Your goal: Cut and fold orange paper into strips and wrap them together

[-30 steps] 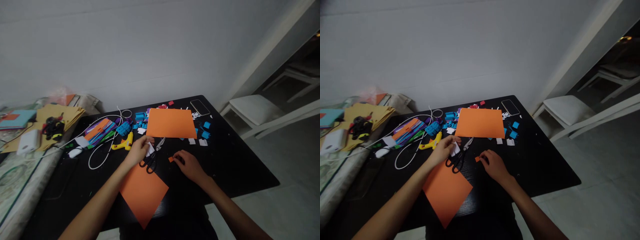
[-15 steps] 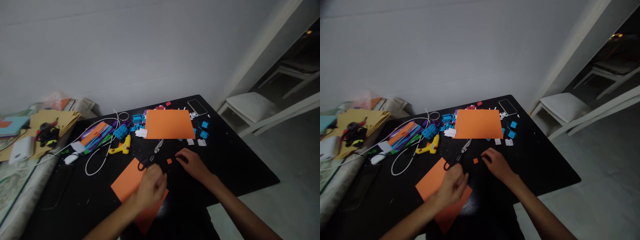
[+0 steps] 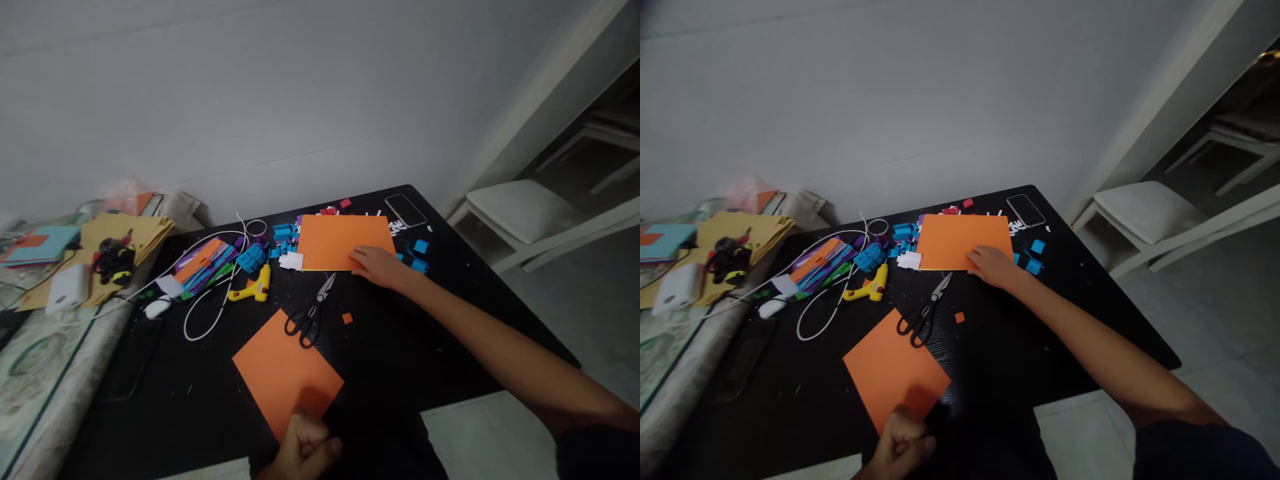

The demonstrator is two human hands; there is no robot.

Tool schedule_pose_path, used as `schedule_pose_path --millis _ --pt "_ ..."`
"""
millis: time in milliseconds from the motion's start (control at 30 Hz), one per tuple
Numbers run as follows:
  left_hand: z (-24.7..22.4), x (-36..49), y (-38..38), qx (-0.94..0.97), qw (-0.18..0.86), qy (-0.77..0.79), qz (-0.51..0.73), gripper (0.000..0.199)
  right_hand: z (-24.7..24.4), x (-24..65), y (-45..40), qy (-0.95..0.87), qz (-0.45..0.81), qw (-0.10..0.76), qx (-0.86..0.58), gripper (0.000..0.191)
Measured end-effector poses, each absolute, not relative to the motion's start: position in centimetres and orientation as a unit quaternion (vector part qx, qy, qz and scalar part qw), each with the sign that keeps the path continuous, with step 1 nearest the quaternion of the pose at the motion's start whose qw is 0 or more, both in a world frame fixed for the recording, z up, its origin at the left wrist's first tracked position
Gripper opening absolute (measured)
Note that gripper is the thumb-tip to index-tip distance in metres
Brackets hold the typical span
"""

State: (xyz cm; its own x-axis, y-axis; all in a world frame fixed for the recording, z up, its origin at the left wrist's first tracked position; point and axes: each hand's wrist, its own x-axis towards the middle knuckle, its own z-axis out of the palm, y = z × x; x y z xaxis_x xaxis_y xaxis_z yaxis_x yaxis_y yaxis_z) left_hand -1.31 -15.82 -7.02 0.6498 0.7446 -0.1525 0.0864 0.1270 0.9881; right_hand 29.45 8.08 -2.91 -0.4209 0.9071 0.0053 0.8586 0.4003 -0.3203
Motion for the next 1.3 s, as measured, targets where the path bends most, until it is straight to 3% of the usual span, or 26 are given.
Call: schedule_pose_path --millis 233,433,667,833,1033,1300 --pt "-7.2 -3.2 -16.4 0.492 0.722 0.395 0.284 0.075 -0.5 31.1 9.9 -0.849 0.173 0.052 -0.497 0.016" --pt "-7.4 -3.5 -16.3 0.454 0.755 0.393 0.265 0.079 1.8 32.5 11.7 -0.843 0.147 0.049 -0.515 0.028" --pt "-7.0 -4.2 -15.6 0.435 0.776 0.393 0.234 0.077 1.5 32.4 11.4 -0.842 0.129 0.02 -0.524 0.015" --pt "-7.2 -4.2 -15.3 0.46 0.77 0.381 0.226 0.077 -0.1 30.9 9.6 -0.849 0.097 -0.008 -0.52 0.044" --pt "-6.5 -3.9 -15.3 0.46 0.757 0.402 0.231 0.075 -0.7 29.7 8.5 -0.866 0.065 -0.047 -0.494 0.022" --pt "-5.9 -3.9 -15.2 0.436 0.774 0.416 0.195 0.068 2.5 30.9 10.9 -0.871 0.028 -0.083 -0.484 0.038"
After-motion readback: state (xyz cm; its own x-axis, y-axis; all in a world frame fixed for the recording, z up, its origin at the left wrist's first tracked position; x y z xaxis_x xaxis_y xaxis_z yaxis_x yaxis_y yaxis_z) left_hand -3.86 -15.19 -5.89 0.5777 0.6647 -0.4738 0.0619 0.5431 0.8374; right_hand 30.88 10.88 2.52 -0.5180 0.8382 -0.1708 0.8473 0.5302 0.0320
